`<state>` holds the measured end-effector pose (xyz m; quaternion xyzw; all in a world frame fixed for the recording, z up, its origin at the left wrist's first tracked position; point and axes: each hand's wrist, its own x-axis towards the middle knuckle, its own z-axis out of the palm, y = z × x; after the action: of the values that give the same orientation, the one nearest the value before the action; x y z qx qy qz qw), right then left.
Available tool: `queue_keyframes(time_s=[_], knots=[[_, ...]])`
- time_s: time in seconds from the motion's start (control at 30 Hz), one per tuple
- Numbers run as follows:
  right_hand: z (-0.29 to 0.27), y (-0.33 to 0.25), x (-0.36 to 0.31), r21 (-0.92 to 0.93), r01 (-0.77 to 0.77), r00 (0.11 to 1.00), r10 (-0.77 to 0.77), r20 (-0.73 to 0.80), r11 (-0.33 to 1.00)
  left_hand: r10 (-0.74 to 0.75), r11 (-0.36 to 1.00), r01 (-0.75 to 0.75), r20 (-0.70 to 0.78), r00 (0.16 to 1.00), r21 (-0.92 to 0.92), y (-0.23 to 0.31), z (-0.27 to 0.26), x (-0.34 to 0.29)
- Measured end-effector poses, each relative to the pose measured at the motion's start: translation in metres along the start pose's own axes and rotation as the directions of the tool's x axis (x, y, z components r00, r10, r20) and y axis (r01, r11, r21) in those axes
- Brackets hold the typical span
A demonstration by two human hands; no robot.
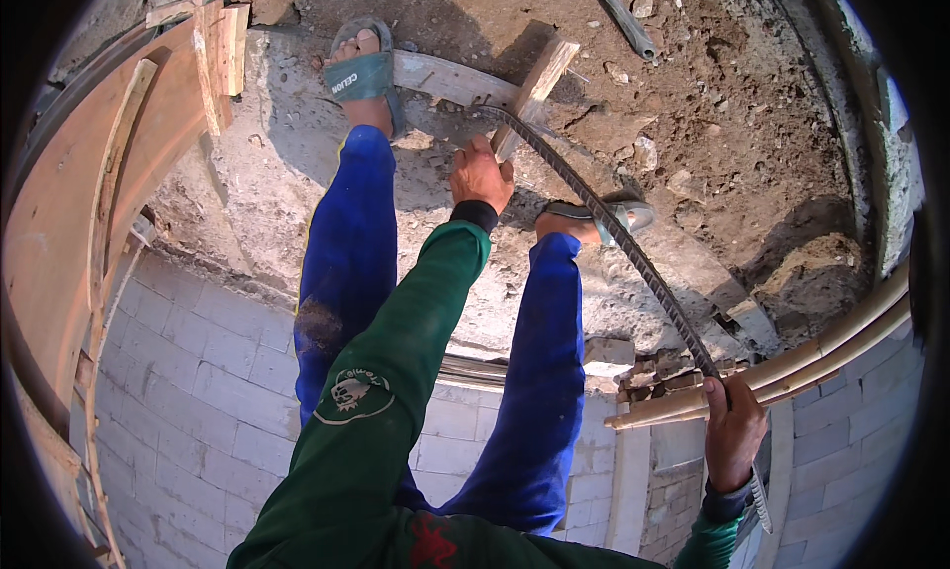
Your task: The person kneels on the ground and uses a hammer and a wooden block to bend a piece of rebar. They repeatedly strike the rebar to shape it and adjust its position on the ground.
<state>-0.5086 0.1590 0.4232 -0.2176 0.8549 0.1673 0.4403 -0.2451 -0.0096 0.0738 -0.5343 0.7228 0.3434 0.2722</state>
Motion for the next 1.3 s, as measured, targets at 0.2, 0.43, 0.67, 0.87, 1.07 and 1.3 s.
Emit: queue_keyframes(time_s=[0.2, 0.43, 0.67, 0.87, 1.07, 1.3], knots=[[-0.002, -0.010, -0.007, -0.013, -0.047, 0.995, 0.048, 0.088, 0.999, -0.009, 0.996, 0.008, 0.009, 1.000, 0.092, 0.002, 0.005, 0.011], [0.005, 0.030, 0.047, -0.041, 0.058, 0.991, -0.053, 0.120, 0.997, 0.062, 0.993, -0.071, 0.098, 0.993, 0.095, -0.023, 0.009, 0.025], [0.020, 0.067, 0.100, -0.076, 0.221, 0.975, -0.220, 0.017, 0.972, 0.006, 0.995, -0.016, 0.097, 0.995, 0.103, -0.011, 0.003, 0.031], [-0.010, -0.003, 0.016, 0.029, 0.031, 0.997, -0.033, 0.069, 0.999, 0.117, 0.979, -0.130, 0.086, 0.989, 0.154, -0.013, 0.002, 0.022], [-0.012, -0.007, 0.010, 0.024, -0.080, 0.974, 0.073, 0.215, 0.997, -0.012, 0.999, 0.014, -0.060, 0.998, 0.033, 0.000, 0.018, 0.007], [0.013, 0.043, 0.045, 0.036, 0.101, 0.979, -0.105, 0.174, 0.994, 0.026, 0.993, -0.028, 0.017, 1.000, 0.115, -0.004, 0.015, 0.019]])
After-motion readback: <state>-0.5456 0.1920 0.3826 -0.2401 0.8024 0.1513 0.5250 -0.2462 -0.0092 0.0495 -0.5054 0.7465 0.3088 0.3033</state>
